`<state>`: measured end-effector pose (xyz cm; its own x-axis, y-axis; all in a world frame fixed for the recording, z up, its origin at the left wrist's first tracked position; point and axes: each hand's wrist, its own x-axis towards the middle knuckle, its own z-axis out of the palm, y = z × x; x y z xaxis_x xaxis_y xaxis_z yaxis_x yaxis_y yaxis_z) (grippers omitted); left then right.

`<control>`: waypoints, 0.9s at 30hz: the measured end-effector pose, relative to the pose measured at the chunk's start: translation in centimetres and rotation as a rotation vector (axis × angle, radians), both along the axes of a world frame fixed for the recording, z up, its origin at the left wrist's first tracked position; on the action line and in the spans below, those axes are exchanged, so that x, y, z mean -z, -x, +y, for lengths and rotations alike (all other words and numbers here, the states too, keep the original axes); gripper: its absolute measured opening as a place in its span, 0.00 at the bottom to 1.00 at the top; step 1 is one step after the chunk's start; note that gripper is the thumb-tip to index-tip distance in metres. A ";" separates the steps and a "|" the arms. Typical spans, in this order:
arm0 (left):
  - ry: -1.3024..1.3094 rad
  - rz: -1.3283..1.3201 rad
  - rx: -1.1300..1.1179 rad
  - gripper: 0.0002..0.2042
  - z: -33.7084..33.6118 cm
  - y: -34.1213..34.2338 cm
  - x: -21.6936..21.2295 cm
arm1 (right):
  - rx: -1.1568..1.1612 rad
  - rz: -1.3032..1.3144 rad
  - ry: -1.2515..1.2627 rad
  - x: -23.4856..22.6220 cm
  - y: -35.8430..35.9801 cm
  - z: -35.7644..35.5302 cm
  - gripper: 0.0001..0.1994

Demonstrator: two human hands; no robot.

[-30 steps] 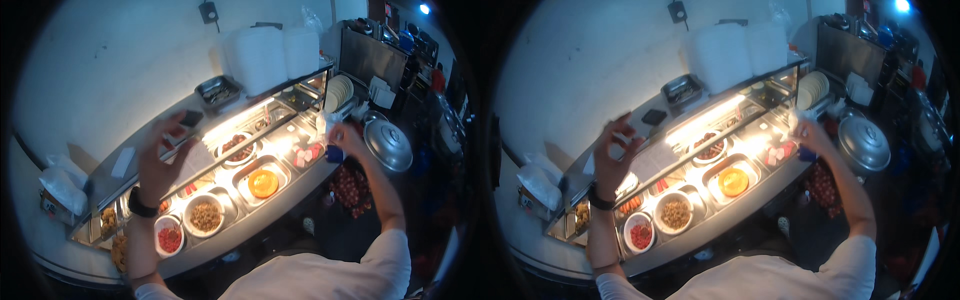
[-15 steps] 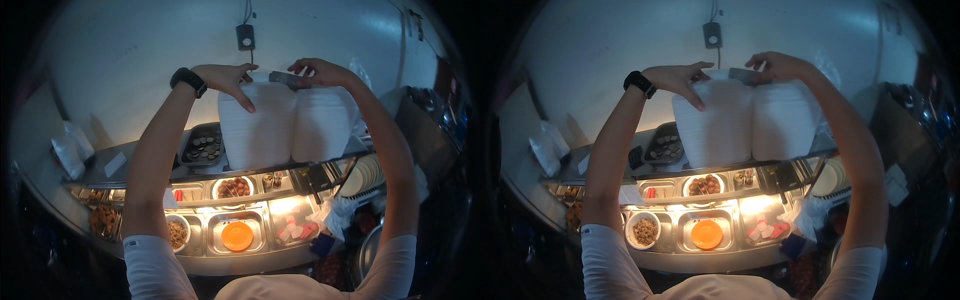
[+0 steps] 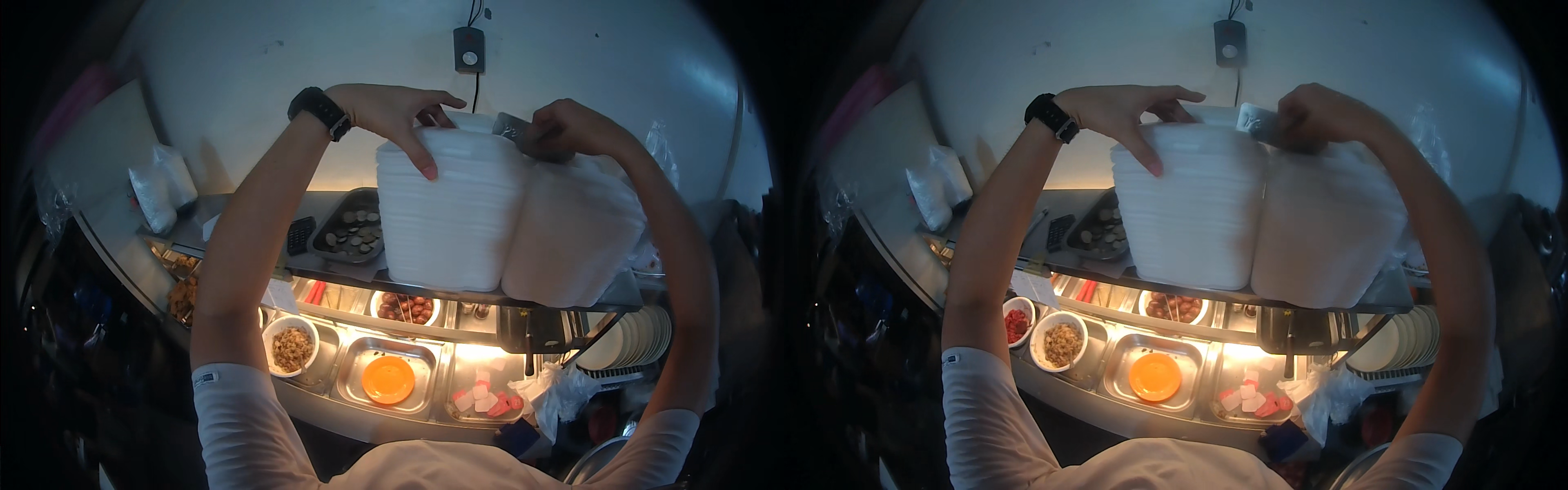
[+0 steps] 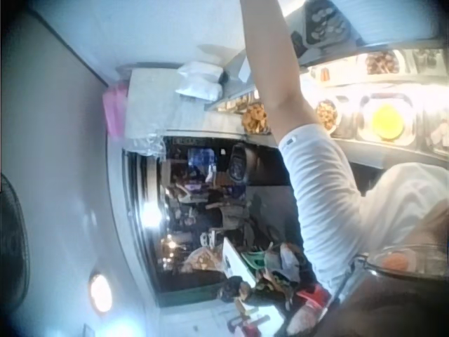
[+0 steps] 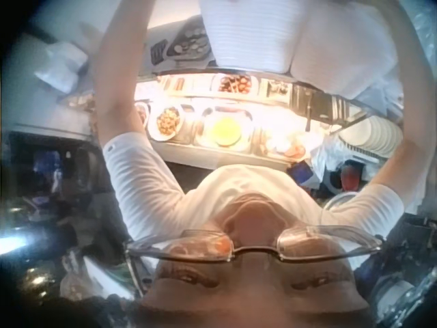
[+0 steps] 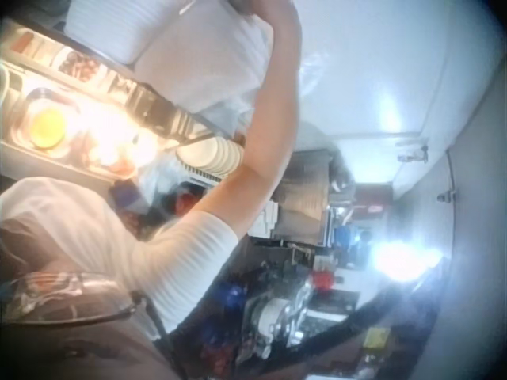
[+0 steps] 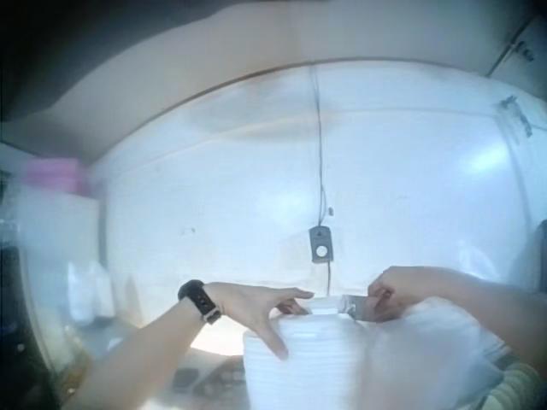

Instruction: The person prepares several takeout containers by scooping rice from a large pot using a rice paddle and adding portions of meat and other toppings from food service trays using a spoon.

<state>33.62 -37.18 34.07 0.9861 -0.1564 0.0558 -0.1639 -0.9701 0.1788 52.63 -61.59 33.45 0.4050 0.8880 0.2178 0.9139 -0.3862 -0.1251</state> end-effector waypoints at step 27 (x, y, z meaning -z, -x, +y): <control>2.055 0.010 -0.186 0.48 -1.7 42.1 37.3 | -0.390 0.172 -0.524 28.3 34.0 3.6 0.22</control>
